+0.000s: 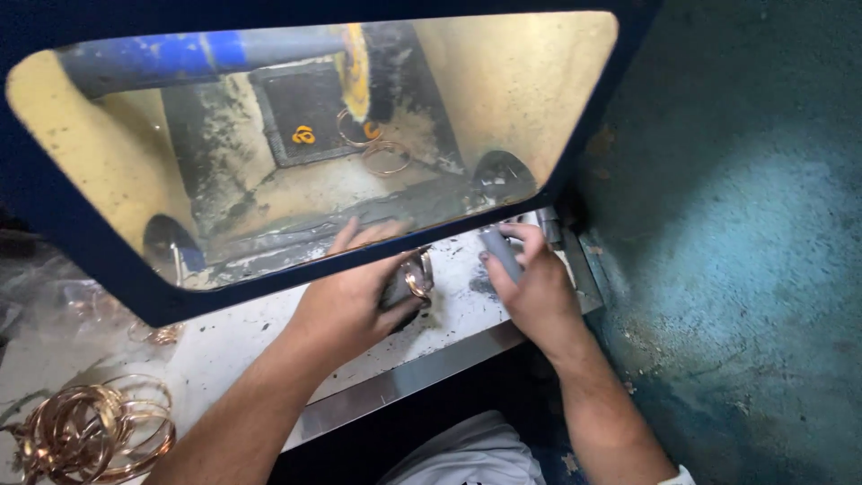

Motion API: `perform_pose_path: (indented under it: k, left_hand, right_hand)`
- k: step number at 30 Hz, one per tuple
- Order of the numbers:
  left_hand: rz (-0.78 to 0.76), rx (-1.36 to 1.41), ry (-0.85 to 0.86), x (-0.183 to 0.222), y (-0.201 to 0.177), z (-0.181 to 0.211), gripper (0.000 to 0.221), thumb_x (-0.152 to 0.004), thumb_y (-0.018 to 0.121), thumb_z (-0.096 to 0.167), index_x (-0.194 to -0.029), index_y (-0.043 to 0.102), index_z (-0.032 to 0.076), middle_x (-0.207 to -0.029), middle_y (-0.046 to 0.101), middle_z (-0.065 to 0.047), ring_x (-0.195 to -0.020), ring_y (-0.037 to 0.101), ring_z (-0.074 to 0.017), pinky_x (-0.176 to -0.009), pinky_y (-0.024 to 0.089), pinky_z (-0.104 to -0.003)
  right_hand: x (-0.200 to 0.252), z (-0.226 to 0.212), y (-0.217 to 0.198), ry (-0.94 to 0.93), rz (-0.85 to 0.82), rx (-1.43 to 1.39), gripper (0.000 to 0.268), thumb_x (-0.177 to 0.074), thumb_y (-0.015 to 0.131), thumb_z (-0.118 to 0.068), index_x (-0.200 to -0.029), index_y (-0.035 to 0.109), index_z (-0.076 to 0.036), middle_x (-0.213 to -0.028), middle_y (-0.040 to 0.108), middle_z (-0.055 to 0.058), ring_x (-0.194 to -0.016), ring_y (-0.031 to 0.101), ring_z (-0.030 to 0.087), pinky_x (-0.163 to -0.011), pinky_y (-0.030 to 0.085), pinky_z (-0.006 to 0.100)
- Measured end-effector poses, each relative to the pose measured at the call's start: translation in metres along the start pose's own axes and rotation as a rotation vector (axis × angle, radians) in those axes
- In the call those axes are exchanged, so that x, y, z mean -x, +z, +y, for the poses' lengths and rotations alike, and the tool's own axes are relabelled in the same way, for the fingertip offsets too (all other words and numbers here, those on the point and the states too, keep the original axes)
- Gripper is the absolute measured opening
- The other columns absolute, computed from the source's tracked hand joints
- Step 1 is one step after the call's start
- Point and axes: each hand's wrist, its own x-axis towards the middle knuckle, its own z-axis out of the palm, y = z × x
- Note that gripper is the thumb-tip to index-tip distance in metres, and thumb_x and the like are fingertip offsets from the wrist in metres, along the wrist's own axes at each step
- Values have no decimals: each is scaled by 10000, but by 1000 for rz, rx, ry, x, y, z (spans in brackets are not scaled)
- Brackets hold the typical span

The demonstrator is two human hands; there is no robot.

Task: Polishing a metal bangle using a handheld rotary tool at a jewelry workbench.

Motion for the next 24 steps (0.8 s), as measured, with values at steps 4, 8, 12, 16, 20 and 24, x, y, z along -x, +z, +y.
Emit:
perform_pose_path:
  k: [4,8,12,16,20,24]
  left_hand:
    - [-24,-43,-20,-6,2,5,569,-765,864,319,-1234,686,50,-1275,695,-162,-1307,589,-347,-1177,294,-641]
    - [-18,-97,-11,-8,5,7,593,-768,861,329,-1236,668,20,-1243,705,-170,-1302,597,-347,-1186,282,-649]
    - [-65,-101,-42,-7,7,4,640,-755,860,331,-1281,648,35,-1325,680,-147,-1338,571,-334,-1190,270,-643]
    - [-60,-93,-42,-9,3,10,626,-760,865,317,-1280,652,42,-1322,681,-143,-1338,571,-338,-1184,278,-640]
    - [-52,-87,-14,-9,-1,15,639,-716,891,307,-1279,661,111,-1279,686,-120,-1347,558,-337,-1184,285,-631]
    - [-61,44,6,-6,-17,19,750,-645,938,344,-1321,650,194,-1182,709,-93,-1272,594,-354,-1128,319,-689]
  right_hand:
    - [-7,-18,-3,74,-93,62,383,-947,706,-284,-1242,547,-99,-1255,694,188,-978,733,427,-761,645,491]
    - [-8,-17,-3,2,-102,123,380,-980,672,-275,-1254,528,-56,-1236,671,205,-1022,722,433,-795,621,509]
    - [-10,-14,0,-70,-99,166,352,-981,660,-255,-1241,534,-52,-1199,670,171,-984,731,423,-758,618,505]
    - [-9,-12,3,-85,-87,179,341,-975,661,-225,-1232,532,-41,-1185,659,161,-973,734,420,-755,617,501]
    - [-5,-15,-6,-107,-35,88,394,-903,736,-222,-1203,545,-51,-1180,640,164,-980,717,447,-744,615,512]
    - [-2,6,-3,-257,194,53,493,-769,905,-204,-1160,625,-97,-1168,659,118,-1010,721,389,-770,619,409]
